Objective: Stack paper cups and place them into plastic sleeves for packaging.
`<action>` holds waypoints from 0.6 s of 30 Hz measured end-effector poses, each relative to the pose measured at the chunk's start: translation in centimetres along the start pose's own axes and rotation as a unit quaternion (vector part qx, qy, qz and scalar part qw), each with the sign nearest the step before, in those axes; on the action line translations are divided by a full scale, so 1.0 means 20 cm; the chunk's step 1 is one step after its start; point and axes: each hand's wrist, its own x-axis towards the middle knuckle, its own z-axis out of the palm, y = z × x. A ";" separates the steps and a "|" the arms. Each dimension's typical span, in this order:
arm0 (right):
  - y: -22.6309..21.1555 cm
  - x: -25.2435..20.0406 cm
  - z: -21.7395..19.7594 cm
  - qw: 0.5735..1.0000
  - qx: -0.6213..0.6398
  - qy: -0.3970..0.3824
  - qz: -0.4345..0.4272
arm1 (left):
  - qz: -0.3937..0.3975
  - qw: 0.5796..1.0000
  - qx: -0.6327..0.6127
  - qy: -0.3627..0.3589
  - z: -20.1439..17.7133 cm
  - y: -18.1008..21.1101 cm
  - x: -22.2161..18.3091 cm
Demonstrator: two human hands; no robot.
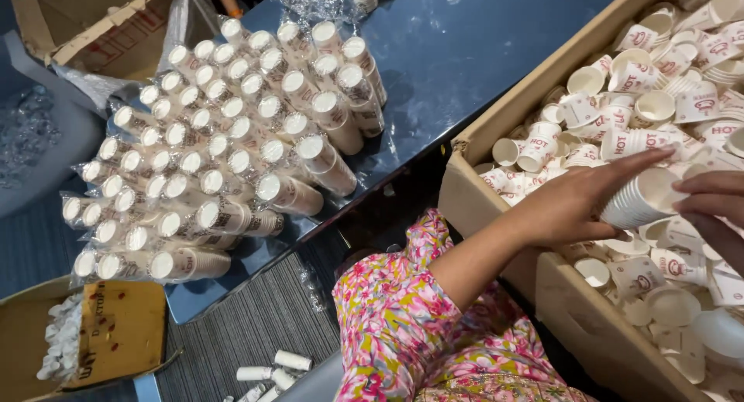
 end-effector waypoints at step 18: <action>0.55 -0.30 0.29 0.934 -0.240 -0.235 0.124 | -0.083 0.990 0.069 0.096 -0.01 0.03 -0.02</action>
